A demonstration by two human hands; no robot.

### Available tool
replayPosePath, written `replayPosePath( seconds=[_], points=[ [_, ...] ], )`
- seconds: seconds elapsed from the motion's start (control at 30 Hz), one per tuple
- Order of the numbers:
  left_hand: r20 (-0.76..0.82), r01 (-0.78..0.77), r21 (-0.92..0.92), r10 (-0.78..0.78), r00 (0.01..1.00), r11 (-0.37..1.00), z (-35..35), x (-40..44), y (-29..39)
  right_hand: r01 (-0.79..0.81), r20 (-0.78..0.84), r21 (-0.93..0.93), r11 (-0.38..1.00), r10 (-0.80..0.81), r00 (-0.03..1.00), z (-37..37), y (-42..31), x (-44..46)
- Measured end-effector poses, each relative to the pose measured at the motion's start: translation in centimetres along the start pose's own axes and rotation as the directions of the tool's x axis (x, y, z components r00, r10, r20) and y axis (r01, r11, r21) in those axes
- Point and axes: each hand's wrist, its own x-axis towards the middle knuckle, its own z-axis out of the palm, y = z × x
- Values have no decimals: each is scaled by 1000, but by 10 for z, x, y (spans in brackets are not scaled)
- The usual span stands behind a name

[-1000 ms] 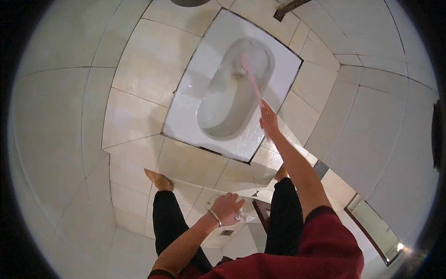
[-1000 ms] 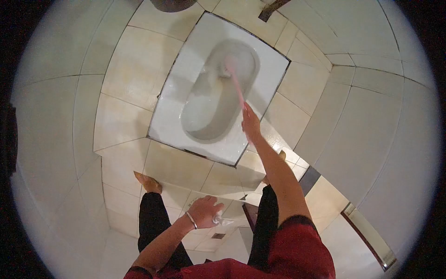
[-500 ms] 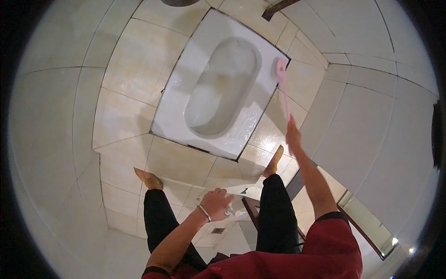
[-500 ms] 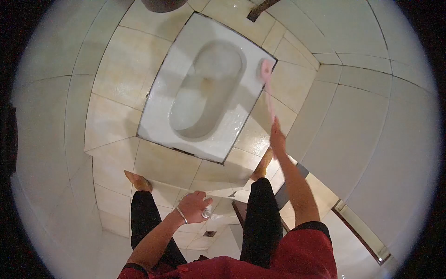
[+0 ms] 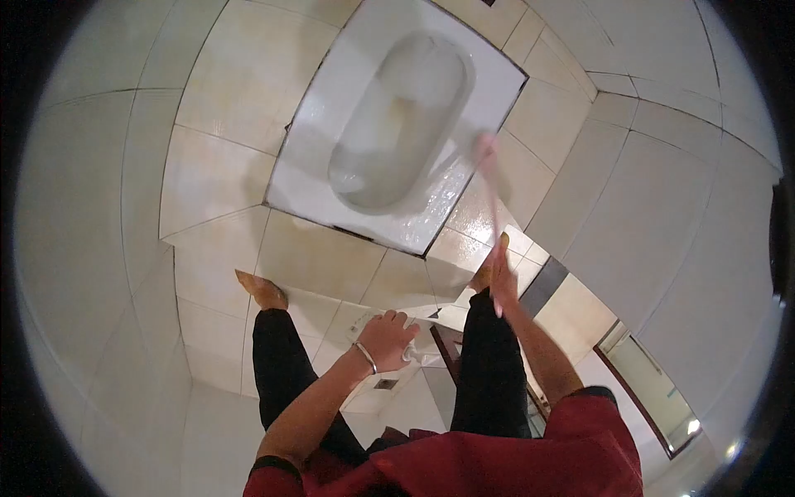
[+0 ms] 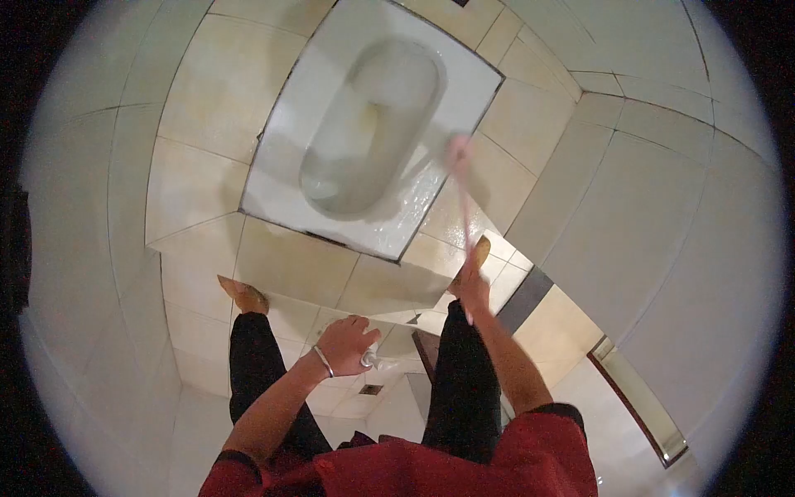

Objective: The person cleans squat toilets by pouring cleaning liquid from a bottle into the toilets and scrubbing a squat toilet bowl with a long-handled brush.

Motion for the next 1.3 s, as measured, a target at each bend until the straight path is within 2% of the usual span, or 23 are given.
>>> replayPosePath(
  seconds=[0.07, 0.13, 0.23, 0.27, 0.33, 0.37, 0.43, 0.5, 0.57, 0.6, 0.63, 0.67, 0.7, 0.77, 0.83, 0.87, 0.93, 0.97, 1.03, 1.1, 1.17, 1.23, 1.3],
  points=[
    [38, 7, -18, -6, 999, 1000, 3, -1, 1, 148, -59, -49, 988, -151, 987, 52, 25, 24],
    [67, 3, -39, -1, 998, 999, 1, -1, 1, -19, 116, -23, 1000, 22, 993, 15, -19, -26],
    [57, -9, -49, 12, 998, 999, -3, -2, -2, -118, 362, 13, 993, 106, 926, -10, -56, -97],
    [21, -15, -30, 16, 1000, 999, -2, -3, -2, 66, 177, -74, 995, -52, 983, 23, -20, -79],
    [-16, -15, -16, 14, 1000, 1000, 2, -2, -3, -56, 183, -46, 997, 63, 981, -50, -43, -40],
    [0, 0, -16, 0, 1000, 1000, 4, -2, -2, -81, 299, -184, 980, 135, 945, -92, -54, -4],
    [0, 19, 1, -19, 1000, 1000, 3, -1, -7, -87, 79, -265, 960, 111, 991, -111, -36, 34],
    [-11, 13, -35, -13, 1000, 999, 6, -4, -3, 50, 101, -367, 929, -13, 995, -111, -41, 25],
    [13, 3, -38, -2, 1000, 999, 4, -4, -1, 159, 401, -361, 919, -1, 916, -123, -45, 13],
    [40, 6, -29, -5, 999, 1000, 1, -3, -2, 221, 336, -434, 874, -71, 939, -126, -28, 19],
    [27, 11, -25, -10, 1000, 1000, -1, -1, -5, 241, 184, -494, 836, -170, 968, -121, 4, 40],
    [18, 16, -14, -16, 1000, 1000, -1, -2, -5, 103, 157, -498, 861, -28, 987, -141, 11, 62],
    [11, 23, -7, -23, 1000, 1000, 0, -5, -2, 11, 142, -334, 942, 39, 989, -179, 2, 79],
    [2, 38, -21, -38, 999, 999, 3, -6, 0, -110, 36, -348, 931, 130, 991, -203, -18, 109],
    [-8, 43, -27, -44, 999, 999, 0, -7, -2, 16, 76, -422, 906, 18, 997, -164, -11, 85],
    [-2, 46, -32, -46, 999, 998, -1, -7, -2, 41, 252, -532, 846, 112, 961, -164, -34, 61],
    [7, 58, -41, -58, 998, 997, -3, -8, -2, 248, 155, -521, 817, -195, 969, -138, 4, 50],
    [-5, 48, -54, -48, 999, 997, -3, -8, -3, 272, 81, -565, 779, -276, 958, -131, 14, 53],
    [-6, 36, -63, -36, 999, 997, -3, -12, -2, -15, 160, -420, 908, 90, 983, -169, -22, 94],
    [23, 53, -56, -52, 998, 997, -5, -10, -2, -39, -50, -291, 956, 26, 998, -183, -45, 147],
    [30, 41, -7, -41, 999, 999, -5, -10, -4, 81, -103, -403, 912, -133, 986, -165, -41, 202],
    [7, 42, -67, -42, 999, 997, -2, -10, -3, -10, -118, -288, 958, -25, 993, -148, -60, 244],
    [37, 33, -30, -32, 999, 999, 0, -8, -5, -115, 36, 212, 970, 110, 993, -146, -104, 249]
  ],
)
